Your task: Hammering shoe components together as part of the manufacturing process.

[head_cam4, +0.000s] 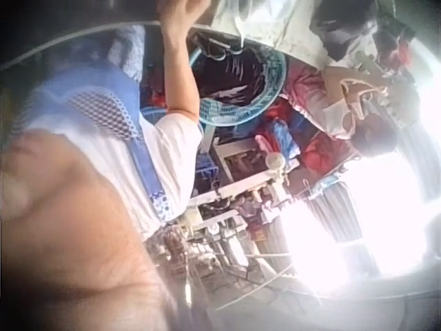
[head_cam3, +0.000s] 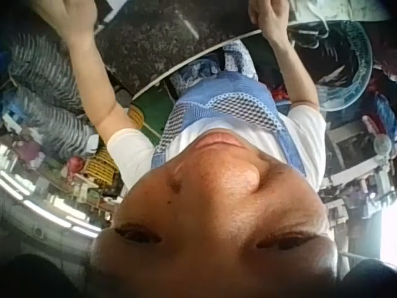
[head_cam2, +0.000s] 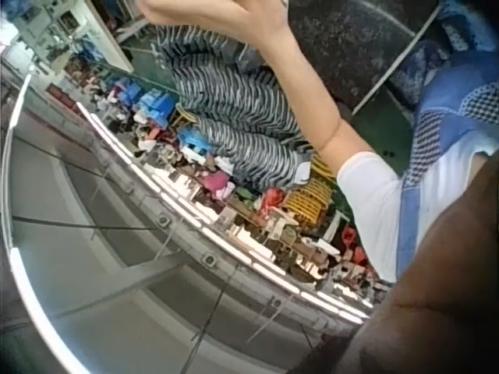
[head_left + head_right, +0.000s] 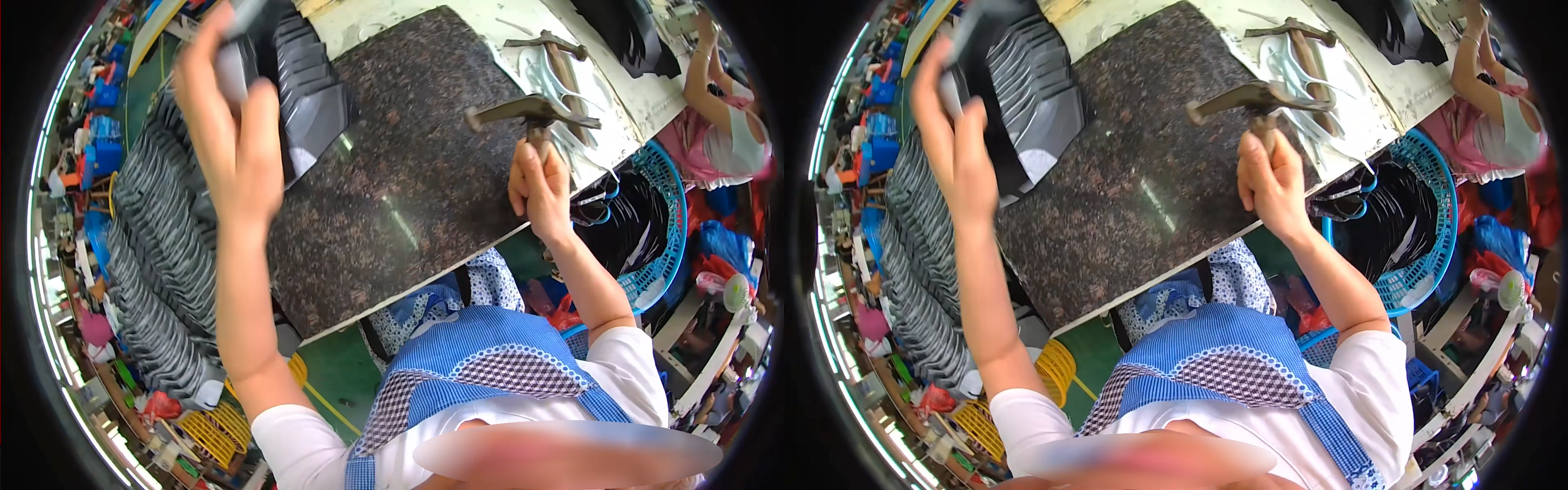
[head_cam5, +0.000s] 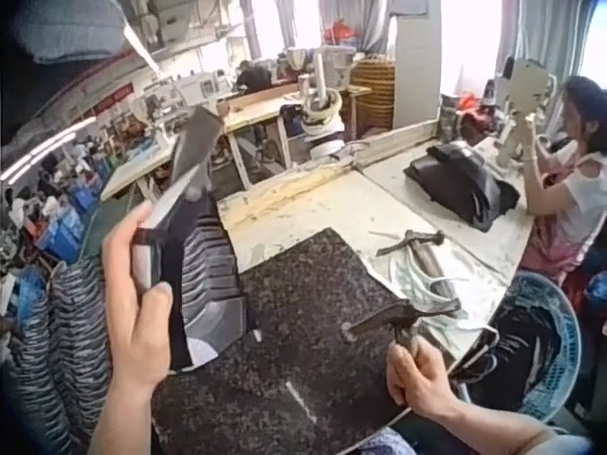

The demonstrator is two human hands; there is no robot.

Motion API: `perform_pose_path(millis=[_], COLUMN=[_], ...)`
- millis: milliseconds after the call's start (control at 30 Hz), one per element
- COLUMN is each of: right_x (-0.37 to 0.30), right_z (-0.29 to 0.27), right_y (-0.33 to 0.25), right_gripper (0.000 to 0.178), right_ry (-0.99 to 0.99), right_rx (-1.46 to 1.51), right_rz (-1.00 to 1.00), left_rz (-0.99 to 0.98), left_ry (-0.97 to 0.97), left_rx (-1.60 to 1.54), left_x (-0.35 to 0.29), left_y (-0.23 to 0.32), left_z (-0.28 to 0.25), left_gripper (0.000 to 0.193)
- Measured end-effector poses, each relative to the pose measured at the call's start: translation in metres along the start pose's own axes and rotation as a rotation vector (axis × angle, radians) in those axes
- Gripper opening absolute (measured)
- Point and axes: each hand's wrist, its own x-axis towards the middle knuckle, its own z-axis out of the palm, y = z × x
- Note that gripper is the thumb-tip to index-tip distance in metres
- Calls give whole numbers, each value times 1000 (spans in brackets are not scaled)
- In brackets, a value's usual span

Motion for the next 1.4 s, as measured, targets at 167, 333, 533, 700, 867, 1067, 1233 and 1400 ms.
perform_pose_path(millis=[167,333,533,700,867,1067,1233,1400], right_x=[-1,0,-2,2,2,-10,-26,-6], right_z=[12,7,4,8,5,26,57,15], right_y=[-2,-2,-1,-1,0,-2,-16,-18], right_gripper=[26,26,24,22,23,55,35,18], right_ry=[-114,-93,-95,-95,-65,-343,-365,-293], right_rx=[25,59,8,-23,-105,126,-139,-718], right_rz=[64,56,47,65,18,24,191,-381], left_rz=[295,233,-60,-54,-181,-720,-972,-336], left_ry=[-681,-477,-314,-362,-929,-1096,-1122,-615], left_rx=[565,178,742,534,179,-894,-836,-210], left_x=[56,-20,-107,-122,-104,-122,-137,-145], left_y=[-70,-65,-73,-52,24,48,24,29], left_z=[84,100,-49,-62,-74,-72,-17,27], left_gripper=[59,67,58,29,24,81,35,25])
